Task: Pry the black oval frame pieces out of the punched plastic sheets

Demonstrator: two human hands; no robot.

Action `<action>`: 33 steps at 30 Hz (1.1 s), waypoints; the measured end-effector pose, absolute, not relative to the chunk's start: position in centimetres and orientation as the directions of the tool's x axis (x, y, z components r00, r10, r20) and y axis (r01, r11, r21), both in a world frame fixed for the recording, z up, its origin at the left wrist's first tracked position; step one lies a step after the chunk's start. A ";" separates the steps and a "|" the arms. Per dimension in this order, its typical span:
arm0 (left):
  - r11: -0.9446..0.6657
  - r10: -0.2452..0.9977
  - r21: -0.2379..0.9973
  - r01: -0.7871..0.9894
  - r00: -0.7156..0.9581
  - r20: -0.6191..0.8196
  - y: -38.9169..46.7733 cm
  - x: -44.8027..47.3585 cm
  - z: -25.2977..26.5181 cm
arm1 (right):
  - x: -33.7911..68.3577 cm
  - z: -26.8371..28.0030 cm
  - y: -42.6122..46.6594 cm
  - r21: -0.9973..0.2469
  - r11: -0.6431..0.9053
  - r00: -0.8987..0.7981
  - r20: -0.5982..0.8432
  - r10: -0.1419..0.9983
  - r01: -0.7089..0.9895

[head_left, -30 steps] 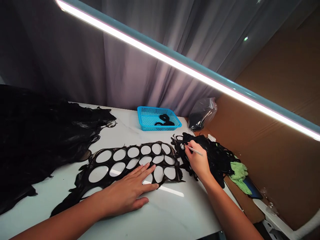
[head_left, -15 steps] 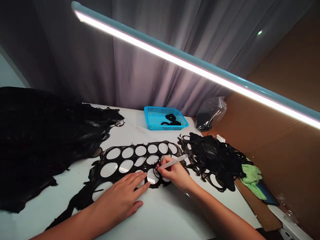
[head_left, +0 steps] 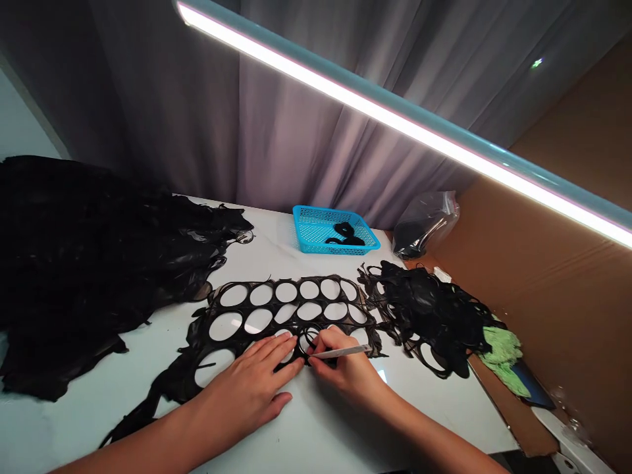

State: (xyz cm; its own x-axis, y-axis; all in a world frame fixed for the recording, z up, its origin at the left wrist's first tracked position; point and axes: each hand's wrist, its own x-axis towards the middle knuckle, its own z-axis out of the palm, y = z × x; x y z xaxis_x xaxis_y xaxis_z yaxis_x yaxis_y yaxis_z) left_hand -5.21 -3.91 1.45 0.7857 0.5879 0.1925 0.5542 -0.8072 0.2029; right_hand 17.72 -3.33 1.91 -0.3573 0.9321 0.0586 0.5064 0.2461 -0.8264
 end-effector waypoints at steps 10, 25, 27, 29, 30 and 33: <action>-0.801 0.595 0.259 0.540 0.764 0.249 -4.0 -5.3 1.1 | 17.6 1.9 -3.5 -0.774 0.299 -0.351 0.107 0.930 0.558; -0.767 0.616 0.324 0.554 0.777 0.130 -3.8 -6.0 1.5 | 24.3 3.6 4.0 -0.498 0.313 -0.068 0.450 0.890 0.809; -0.765 0.617 0.322 0.558 0.777 0.122 -3.9 -5.9 1.9 | 25.9 4.3 5.7 -0.678 0.220 0.073 0.376 0.924 0.701; -0.775 0.607 0.312 0.550 0.785 0.124 -3.9 -5.4 2.4 | 26.5 4.5 6.4 -0.848 0.161 0.124 0.256 0.959 0.505; -0.783 0.597 0.307 0.541 0.792 0.127 -3.8 -4.9 2.6 | 26.4 4.6 6.5 -0.916 0.120 0.129 0.182 0.975 0.384; -0.828 0.534 0.295 0.477 0.831 0.155 -3.2 -2.3 2.7 | 25.2 4.4 6.2 -0.998 -0.067 0.055 -0.068 0.996 -0.005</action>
